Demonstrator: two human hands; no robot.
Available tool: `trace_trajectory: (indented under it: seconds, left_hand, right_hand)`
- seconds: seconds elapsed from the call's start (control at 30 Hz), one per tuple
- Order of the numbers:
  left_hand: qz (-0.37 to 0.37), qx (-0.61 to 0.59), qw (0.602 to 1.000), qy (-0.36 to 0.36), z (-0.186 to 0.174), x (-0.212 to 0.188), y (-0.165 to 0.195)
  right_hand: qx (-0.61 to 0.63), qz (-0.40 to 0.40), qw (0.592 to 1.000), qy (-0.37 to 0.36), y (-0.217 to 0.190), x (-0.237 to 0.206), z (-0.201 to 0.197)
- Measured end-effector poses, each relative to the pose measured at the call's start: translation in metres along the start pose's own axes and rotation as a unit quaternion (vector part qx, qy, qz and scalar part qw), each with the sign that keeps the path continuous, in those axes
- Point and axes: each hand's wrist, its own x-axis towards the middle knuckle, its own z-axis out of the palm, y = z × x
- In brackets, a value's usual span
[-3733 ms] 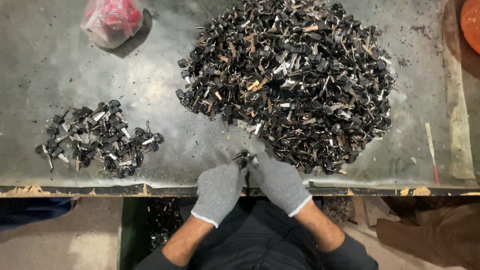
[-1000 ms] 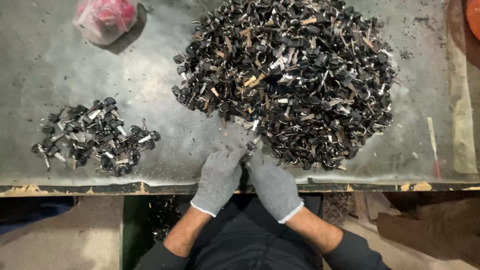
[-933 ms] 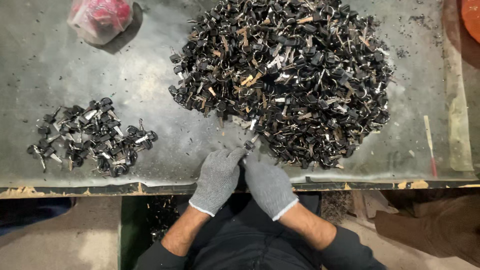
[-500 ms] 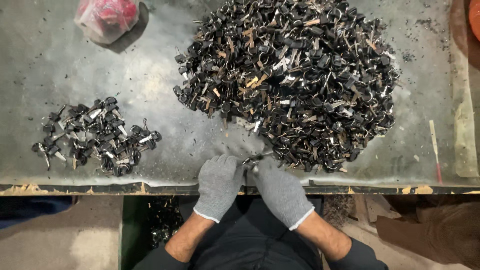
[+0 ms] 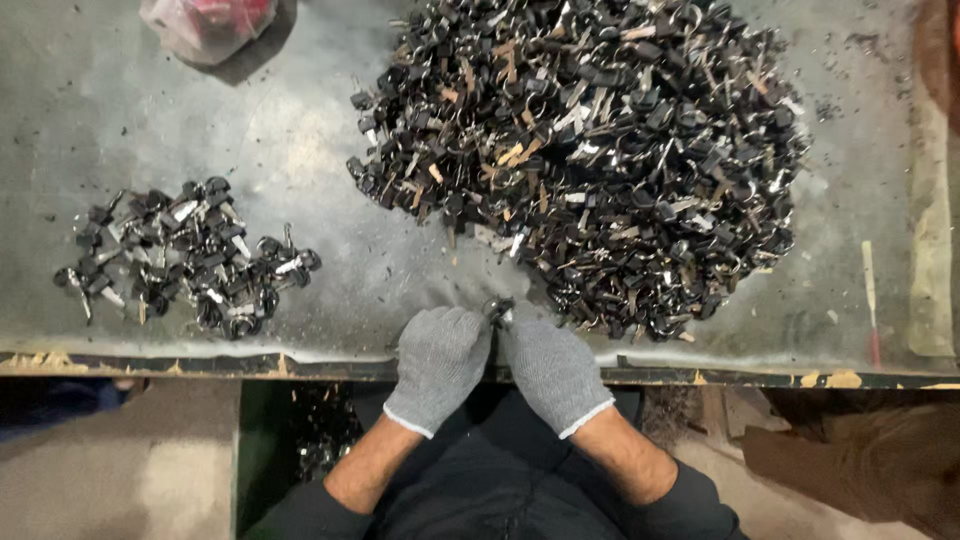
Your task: The person, wearing gray work gloves, picks individual keys one at a time from a large pile of keys on a workbench and places selected keys onto a smaller growing pile to the left, continuing this sorting motion throughout the clip.
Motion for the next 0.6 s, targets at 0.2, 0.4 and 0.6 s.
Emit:
trace_trajectory:
  seconds: [0.2, 0.4, 0.6]
  left_hand:
    - [-0.078, -0.054, 0.955, -0.282, -0.022, -0.006, 0.004]
    - [0.062, -0.076, 0.993, -0.062, -0.043, 0.016, -0.013]
    - [0.157, 0.075, 0.968, -0.182, -0.008, 0.048, -0.009]
  right_hand:
    - [0.065, -0.031, 0.997, 0.015, 0.010, -0.003, 0.000]
    - [0.140, -0.029, 0.980, -0.137, 0.018, -0.030, -0.016]
    - [0.079, -0.125, 0.980, -0.132, 0.004, -0.031, -0.020]
